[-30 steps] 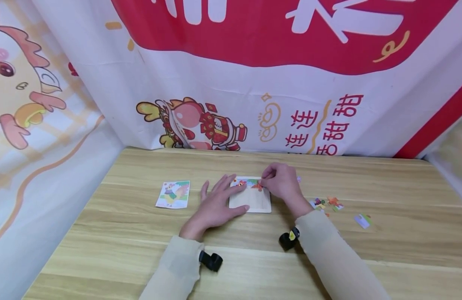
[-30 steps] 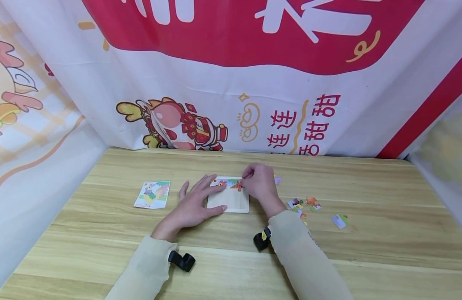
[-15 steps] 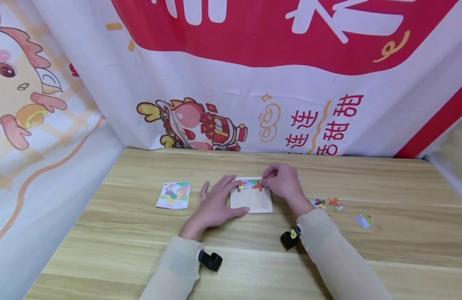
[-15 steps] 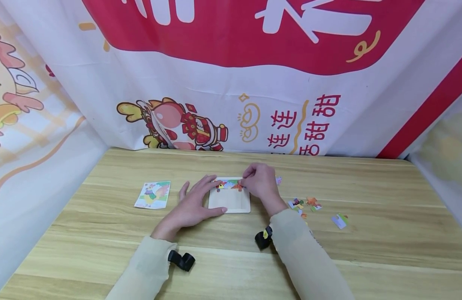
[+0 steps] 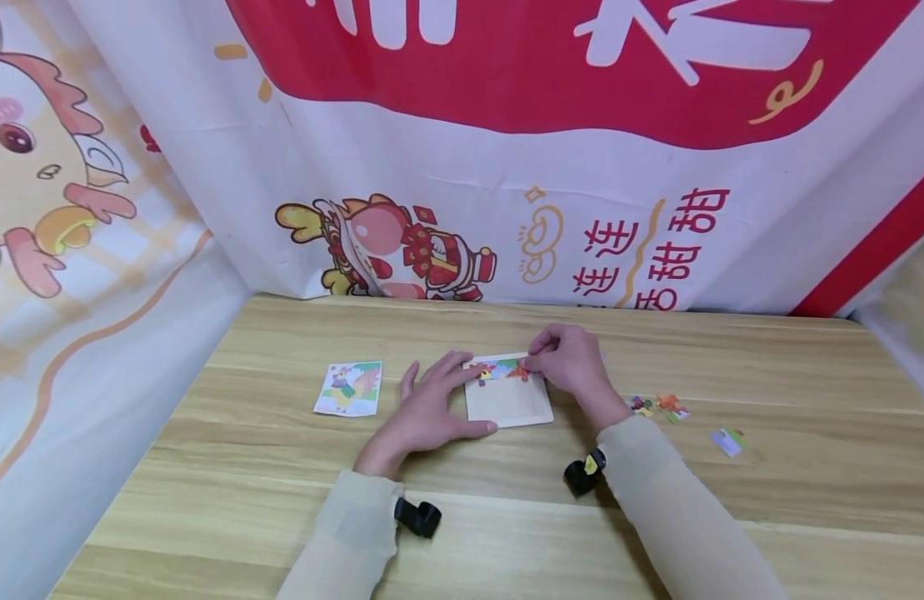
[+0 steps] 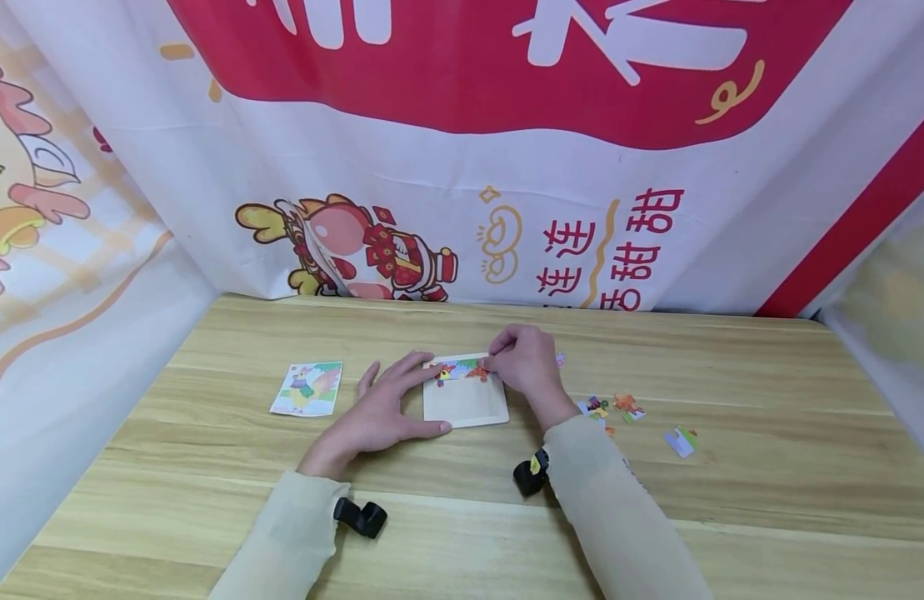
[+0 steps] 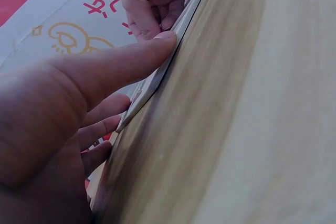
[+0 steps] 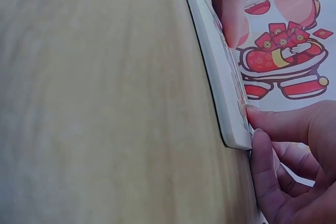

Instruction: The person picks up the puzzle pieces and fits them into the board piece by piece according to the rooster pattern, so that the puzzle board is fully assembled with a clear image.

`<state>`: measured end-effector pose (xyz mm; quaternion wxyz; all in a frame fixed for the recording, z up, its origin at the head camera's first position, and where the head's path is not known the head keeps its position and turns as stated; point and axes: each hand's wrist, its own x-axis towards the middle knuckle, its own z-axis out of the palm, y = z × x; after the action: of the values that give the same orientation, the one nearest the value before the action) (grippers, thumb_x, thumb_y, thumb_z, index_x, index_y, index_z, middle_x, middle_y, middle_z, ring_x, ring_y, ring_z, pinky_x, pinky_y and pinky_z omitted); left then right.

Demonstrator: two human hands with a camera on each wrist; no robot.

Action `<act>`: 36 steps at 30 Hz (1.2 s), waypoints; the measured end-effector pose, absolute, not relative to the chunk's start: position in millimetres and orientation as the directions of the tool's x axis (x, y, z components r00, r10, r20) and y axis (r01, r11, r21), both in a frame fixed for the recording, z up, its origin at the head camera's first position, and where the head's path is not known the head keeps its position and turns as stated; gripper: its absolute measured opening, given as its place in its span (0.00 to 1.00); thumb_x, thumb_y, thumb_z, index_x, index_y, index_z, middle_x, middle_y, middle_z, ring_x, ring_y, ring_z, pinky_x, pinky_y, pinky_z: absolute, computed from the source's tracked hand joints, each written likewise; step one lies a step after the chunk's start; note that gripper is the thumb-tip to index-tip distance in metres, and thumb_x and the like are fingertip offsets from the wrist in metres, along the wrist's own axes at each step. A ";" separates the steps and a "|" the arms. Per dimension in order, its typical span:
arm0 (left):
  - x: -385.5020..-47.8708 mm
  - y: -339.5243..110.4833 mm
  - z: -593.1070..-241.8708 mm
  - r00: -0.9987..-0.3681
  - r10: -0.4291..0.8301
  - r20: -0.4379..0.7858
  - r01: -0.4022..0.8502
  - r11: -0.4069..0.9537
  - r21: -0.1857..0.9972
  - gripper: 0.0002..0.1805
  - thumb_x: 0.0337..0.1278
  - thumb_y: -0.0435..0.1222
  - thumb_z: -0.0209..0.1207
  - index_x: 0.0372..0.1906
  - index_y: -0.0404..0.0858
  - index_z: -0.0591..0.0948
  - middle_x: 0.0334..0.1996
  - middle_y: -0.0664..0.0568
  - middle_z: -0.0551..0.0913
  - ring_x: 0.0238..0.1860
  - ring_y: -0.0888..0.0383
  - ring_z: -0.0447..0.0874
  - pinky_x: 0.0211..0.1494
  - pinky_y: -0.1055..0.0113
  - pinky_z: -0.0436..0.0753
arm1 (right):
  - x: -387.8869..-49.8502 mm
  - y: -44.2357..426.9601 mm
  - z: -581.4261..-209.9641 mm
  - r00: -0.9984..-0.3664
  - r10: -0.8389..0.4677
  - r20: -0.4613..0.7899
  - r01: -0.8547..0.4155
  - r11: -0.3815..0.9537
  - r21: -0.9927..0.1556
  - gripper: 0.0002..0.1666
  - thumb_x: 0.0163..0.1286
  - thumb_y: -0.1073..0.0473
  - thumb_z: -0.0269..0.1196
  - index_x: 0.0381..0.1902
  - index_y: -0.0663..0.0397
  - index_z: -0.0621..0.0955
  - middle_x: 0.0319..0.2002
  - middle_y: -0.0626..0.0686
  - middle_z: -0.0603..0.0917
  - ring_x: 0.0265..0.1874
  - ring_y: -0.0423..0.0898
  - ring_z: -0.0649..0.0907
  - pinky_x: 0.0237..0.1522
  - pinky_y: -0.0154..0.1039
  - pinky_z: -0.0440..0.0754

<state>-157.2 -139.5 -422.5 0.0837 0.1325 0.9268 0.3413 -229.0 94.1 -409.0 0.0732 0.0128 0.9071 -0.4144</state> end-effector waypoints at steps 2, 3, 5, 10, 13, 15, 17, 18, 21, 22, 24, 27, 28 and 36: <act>-157.1 -139.1 -422.2 -0.953 0.297 -0.066 0.184 0.734 0.653 0.49 0.53 0.55 0.79 0.80 0.51 0.73 0.86 0.54 0.63 0.89 0.50 0.51 0.88 0.37 0.29 | -228.3 94.8 -408.5 -0.989 -0.045 -0.141 0.077 0.657 -0.750 0.10 0.68 0.56 0.77 0.40 0.53 0.87 0.37 0.54 0.89 0.32 0.46 0.85 0.33 0.34 0.81; -157.1 -138.7 -422.3 -0.953 0.295 -0.064 0.184 0.735 0.652 0.49 0.53 0.55 0.79 0.80 0.51 0.74 0.86 0.54 0.63 0.89 0.50 0.51 0.88 0.36 0.30 | -227.8 95.3 -407.9 -0.989 -0.048 -0.142 0.076 0.655 -0.751 0.10 0.69 0.55 0.76 0.41 0.53 0.87 0.37 0.54 0.89 0.31 0.46 0.85 0.33 0.34 0.81; -157.3 -138.0 -422.3 -0.955 0.291 -0.065 0.181 0.739 0.649 0.49 0.53 0.55 0.79 0.80 0.51 0.74 0.86 0.55 0.63 0.89 0.50 0.51 0.88 0.37 0.29 | -227.0 97.6 -405.2 -0.988 -0.057 -0.146 0.073 0.651 -0.755 0.12 0.73 0.51 0.73 0.42 0.53 0.87 0.36 0.54 0.89 0.31 0.47 0.85 0.32 0.35 0.82; -157.7 -136.9 -421.9 -0.956 0.287 -0.056 0.182 0.735 0.653 0.48 0.52 0.54 0.80 0.79 0.50 0.75 0.85 0.54 0.64 0.89 0.49 0.50 0.88 0.36 0.30 | -222.9 110.4 -389.9 -0.984 -0.072 -0.165 0.094 0.575 -0.813 0.20 0.80 0.43 0.64 0.48 0.54 0.88 0.39 0.56 0.89 0.36 0.49 0.88 0.39 0.38 0.88; -157.7 -136.3 -420.9 -0.957 0.287 -0.048 0.186 0.731 0.656 0.48 0.51 0.53 0.81 0.78 0.48 0.76 0.85 0.53 0.64 0.89 0.48 0.50 0.88 0.36 0.31 | -218.5 121.9 -378.3 -0.981 -0.076 -0.180 0.122 0.480 -0.869 0.22 0.81 0.43 0.63 0.52 0.56 0.87 0.45 0.59 0.89 0.39 0.48 0.87 0.47 0.43 0.90; -157.6 -136.0 -420.5 -0.957 0.285 -0.049 0.185 0.732 0.656 0.48 0.51 0.53 0.81 0.78 0.48 0.76 0.85 0.52 0.63 0.89 0.47 0.50 0.88 0.37 0.31 | -214.8 130.3 -371.9 -0.980 -0.076 -0.185 0.136 0.426 -0.894 0.23 0.81 0.43 0.64 0.54 0.58 0.86 0.48 0.60 0.88 0.41 0.47 0.87 0.52 0.46 0.90; -157.4 -135.7 -420.7 -0.958 0.282 -0.052 0.181 0.733 0.655 0.48 0.51 0.53 0.80 0.78 0.48 0.76 0.86 0.52 0.63 0.89 0.47 0.51 0.89 0.37 0.31 | -210.4 138.6 -366.8 -0.980 -0.070 -0.188 0.146 0.394 -0.907 0.25 0.81 0.42 0.63 0.56 0.59 0.84 0.50 0.60 0.87 0.42 0.46 0.86 0.54 0.47 0.90; -157.3 -135.7 -421.0 -0.959 0.280 -0.053 0.179 0.735 0.655 0.48 0.51 0.53 0.80 0.78 0.48 0.76 0.85 0.51 0.63 0.88 0.46 0.51 0.89 0.37 0.31 | -208.1 142.6 -364.7 -0.980 -0.067 -0.186 0.147 0.383 -0.912 0.26 0.81 0.41 0.64 0.58 0.59 0.84 0.51 0.60 0.87 0.43 0.46 0.86 0.56 0.47 0.90; -156.7 -135.8 -422.1 -0.959 0.277 -0.056 0.175 0.736 0.654 0.48 0.52 0.53 0.80 0.79 0.49 0.75 0.85 0.51 0.63 0.88 0.46 0.52 0.89 0.37 0.32 | -202.0 154.8 -361.9 -0.982 -0.053 -0.184 0.148 0.394 -0.907 0.30 0.80 0.37 0.63 0.58 0.58 0.84 0.50 0.55 0.87 0.44 0.45 0.85 0.55 0.45 0.89; -156.7 -136.0 -422.3 -0.959 0.278 -0.055 0.176 0.737 0.653 0.48 0.52 0.53 0.80 0.79 0.49 0.75 0.85 0.51 0.63 0.88 0.46 0.52 0.88 0.37 0.32 | -200.2 158.7 -361.9 -0.982 -0.047 -0.181 0.148 0.398 -0.906 0.30 0.79 0.36 0.63 0.57 0.57 0.84 0.49 0.54 0.87 0.44 0.44 0.85 0.55 0.45 0.89; -156.9 -136.4 -422.5 -0.959 0.279 -0.056 0.178 0.740 0.648 0.49 0.53 0.53 0.80 0.80 0.49 0.74 0.85 0.51 0.63 0.88 0.46 0.53 0.88 0.37 0.31 | -197.6 166.6 -362.6 -0.985 -0.042 -0.165 0.134 0.407 -0.903 0.31 0.78 0.35 0.63 0.56 0.58 0.84 0.47 0.52 0.87 0.43 0.43 0.85 0.52 0.42 0.89; -157.2 -137.0 -422.4 -0.959 0.279 -0.052 0.181 0.743 0.644 0.49 0.53 0.52 0.80 0.81 0.48 0.72 0.85 0.51 0.63 0.88 0.46 0.53 0.88 0.37 0.31 | -195.1 177.5 -364.5 -0.989 -0.036 -0.145 0.117 0.420 -0.900 0.33 0.78 0.34 0.63 0.56 0.59 0.84 0.43 0.48 0.87 0.42 0.42 0.85 0.49 0.39 0.89; -157.3 -137.2 -422.6 -0.959 0.279 -0.050 0.183 0.744 0.643 0.50 0.53 0.52 0.80 0.81 0.48 0.72 0.85 0.51 0.63 0.88 0.46 0.53 0.88 0.37 0.31 | -194.4 180.8 -365.2 -0.989 -0.034 -0.143 0.115 0.420 -0.900 0.33 0.79 0.34 0.63 0.56 0.59 0.84 0.43 0.48 0.87 0.42 0.42 0.85 0.48 0.38 0.89; -156.3 -136.1 -422.9 -0.959 0.276 -0.071 0.165 0.740 0.652 0.51 0.53 0.53 0.80 0.81 0.48 0.71 0.86 0.53 0.62 0.89 0.49 0.50 0.89 0.39 0.29 | -186.3 205.3 -371.6 -0.986 -0.050 -0.160 0.116 0.488 -0.865 0.32 0.79 0.37 0.64 0.58 0.61 0.84 0.42 0.50 0.86 0.38 0.43 0.84 0.41 0.38 0.88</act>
<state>-156.3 -136.1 -422.9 0.0814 0.1185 0.9293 0.3403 -186.3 205.3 -371.6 0.0820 0.0191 0.8587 -0.5055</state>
